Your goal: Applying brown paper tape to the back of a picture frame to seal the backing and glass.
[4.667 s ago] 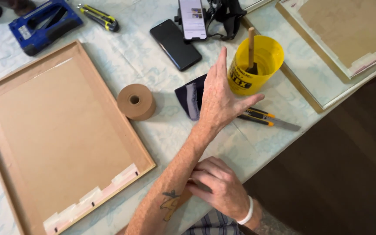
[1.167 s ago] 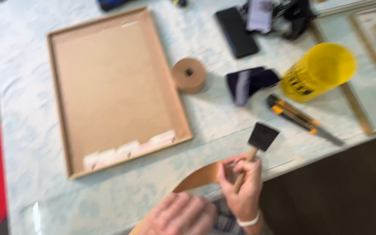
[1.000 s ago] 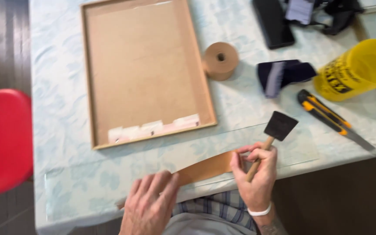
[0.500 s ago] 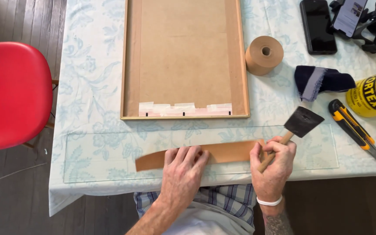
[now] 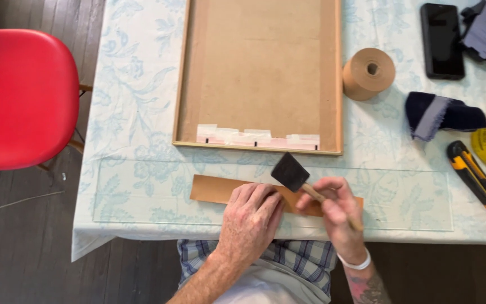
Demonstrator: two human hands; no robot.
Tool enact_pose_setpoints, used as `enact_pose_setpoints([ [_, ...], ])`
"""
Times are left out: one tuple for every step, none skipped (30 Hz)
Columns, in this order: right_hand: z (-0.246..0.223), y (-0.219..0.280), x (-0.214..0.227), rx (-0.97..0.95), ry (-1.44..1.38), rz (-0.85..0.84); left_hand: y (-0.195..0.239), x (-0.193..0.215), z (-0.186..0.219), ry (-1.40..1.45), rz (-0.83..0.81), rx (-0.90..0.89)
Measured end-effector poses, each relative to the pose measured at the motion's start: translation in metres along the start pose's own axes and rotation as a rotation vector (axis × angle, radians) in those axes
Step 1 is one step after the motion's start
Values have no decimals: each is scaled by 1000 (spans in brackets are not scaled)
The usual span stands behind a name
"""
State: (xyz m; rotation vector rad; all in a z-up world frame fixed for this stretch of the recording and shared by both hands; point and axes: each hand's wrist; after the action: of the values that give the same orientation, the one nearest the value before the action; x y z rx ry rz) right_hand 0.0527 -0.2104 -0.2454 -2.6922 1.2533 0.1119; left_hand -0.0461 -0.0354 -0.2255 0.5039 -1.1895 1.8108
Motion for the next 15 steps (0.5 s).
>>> enact_pose_setpoints([
  [7,0,5,-4,-64,33,0,4,-1,19,7,-3],
  [14,1,10,-10,-126,68,1,8,-2,41,13,-7],
  [14,0,10,-15,-130,64,10,10,-9,37,11,-1],
  [13,1,10,-40,-93,121,19,11,-15,-42,-37,48],
  [13,1,10,-67,-55,179,28,12,-21,-121,-86,96],
  [11,-1,7,-69,-56,180,33,16,-28,-121,-88,96],
  [8,-3,4,-87,-25,195,38,20,-35,-172,-102,135],
  [6,-5,1,-109,6,206,44,24,-41,-225,-116,178],
  [3,-7,-3,-113,5,204,41,30,-38,-225,-119,182],
  [0,-10,-8,-75,116,193,36,37,-36,-232,-74,173],
  [-3,-13,-12,-35,226,182,32,43,-34,-238,-29,163],
  [-2,-14,-15,-34,226,179,30,44,-34,-240,-27,165],
  [-1,-15,-19,-10,267,176,28,44,-33,-265,-13,151],
  [0,-15,-21,13,310,175,26,44,-32,-287,1,138],
  [2,-13,-23,13,310,173,25,44,-33,-288,2,140],
])
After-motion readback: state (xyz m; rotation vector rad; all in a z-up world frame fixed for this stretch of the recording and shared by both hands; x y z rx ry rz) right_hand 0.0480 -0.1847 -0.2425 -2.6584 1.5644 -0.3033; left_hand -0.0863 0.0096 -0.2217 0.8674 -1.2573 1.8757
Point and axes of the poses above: each hand's wrist, its own y-axis away from the middle knuckle, its own x-axis out of the back of the hand, z = x × y, and after that the axes turned 2 degrees about -x, right-handed
